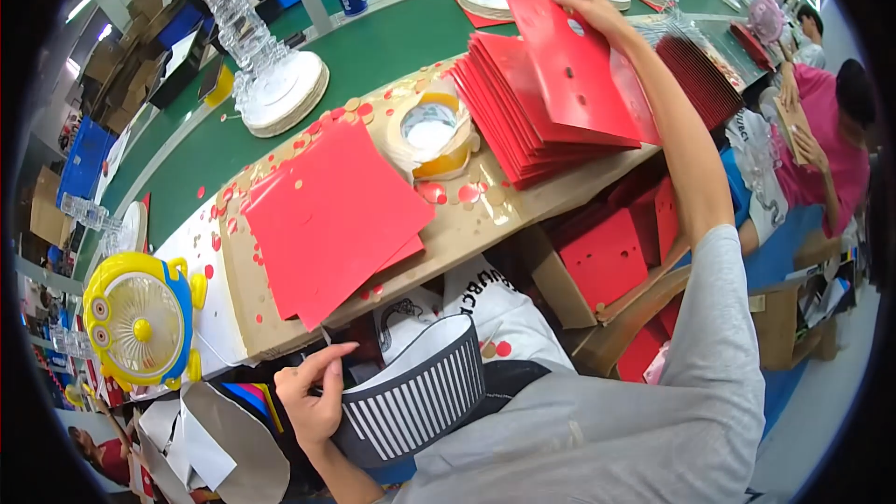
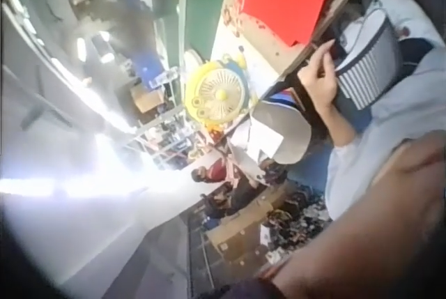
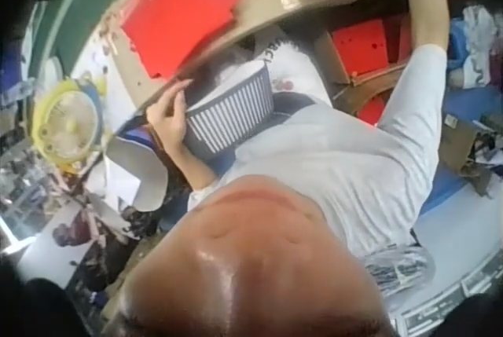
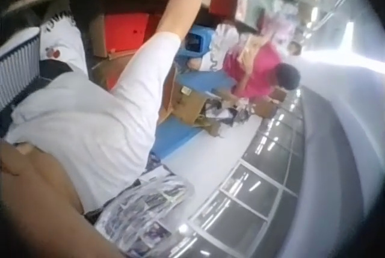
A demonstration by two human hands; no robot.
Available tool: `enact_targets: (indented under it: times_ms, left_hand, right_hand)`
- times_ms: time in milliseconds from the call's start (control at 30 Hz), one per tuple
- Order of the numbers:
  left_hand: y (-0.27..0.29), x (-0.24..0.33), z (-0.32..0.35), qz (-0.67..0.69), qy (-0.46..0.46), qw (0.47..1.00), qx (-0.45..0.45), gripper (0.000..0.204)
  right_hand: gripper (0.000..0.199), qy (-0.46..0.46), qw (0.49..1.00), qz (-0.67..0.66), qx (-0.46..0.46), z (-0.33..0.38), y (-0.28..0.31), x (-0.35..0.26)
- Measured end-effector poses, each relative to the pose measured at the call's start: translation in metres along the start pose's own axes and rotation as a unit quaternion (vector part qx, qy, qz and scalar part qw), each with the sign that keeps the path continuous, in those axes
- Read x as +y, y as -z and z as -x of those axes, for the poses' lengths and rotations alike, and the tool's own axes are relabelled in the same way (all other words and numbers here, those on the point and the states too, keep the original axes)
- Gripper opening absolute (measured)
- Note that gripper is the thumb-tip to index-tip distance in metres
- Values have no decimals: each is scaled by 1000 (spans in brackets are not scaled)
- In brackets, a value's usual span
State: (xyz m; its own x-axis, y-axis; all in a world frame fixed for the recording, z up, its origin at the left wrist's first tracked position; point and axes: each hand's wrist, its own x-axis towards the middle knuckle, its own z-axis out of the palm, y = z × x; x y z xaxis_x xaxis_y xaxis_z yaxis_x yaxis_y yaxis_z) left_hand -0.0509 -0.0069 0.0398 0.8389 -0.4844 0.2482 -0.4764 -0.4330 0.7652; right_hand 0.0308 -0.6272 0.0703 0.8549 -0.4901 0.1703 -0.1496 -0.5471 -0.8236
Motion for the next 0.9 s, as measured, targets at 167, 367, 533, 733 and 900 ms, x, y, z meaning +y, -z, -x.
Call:
enact_targets:
  times_ms: [167, 367, 533, 733, 900]
  left_hand:
    - [-12, 3, -15, 31, 21, 999, -35, 13]
    - [-24, 18, -22, 48, 47, 998, -18, 14]
    - [-30, 19, -27, 66, 98, 993, 6, 15]
    - [-17, 24, -25, 101, 79, 992, 11, 22]
    - [1, 29, -10, 101, 99, 990, 11, 21]
  right_hand:
    - [42, -40, 998, -20, -43, -17, -37, 29]
    - [44, 178, 974, 128, 52, -20, -80, 72]
    - [36, 222, 951, 185, 108, -30, -87, 83]
    - [23, 309, 883, 256, 241, -20, -72, 57]
    - [15, 376, 922, 64, 70, 125, -129, -105]
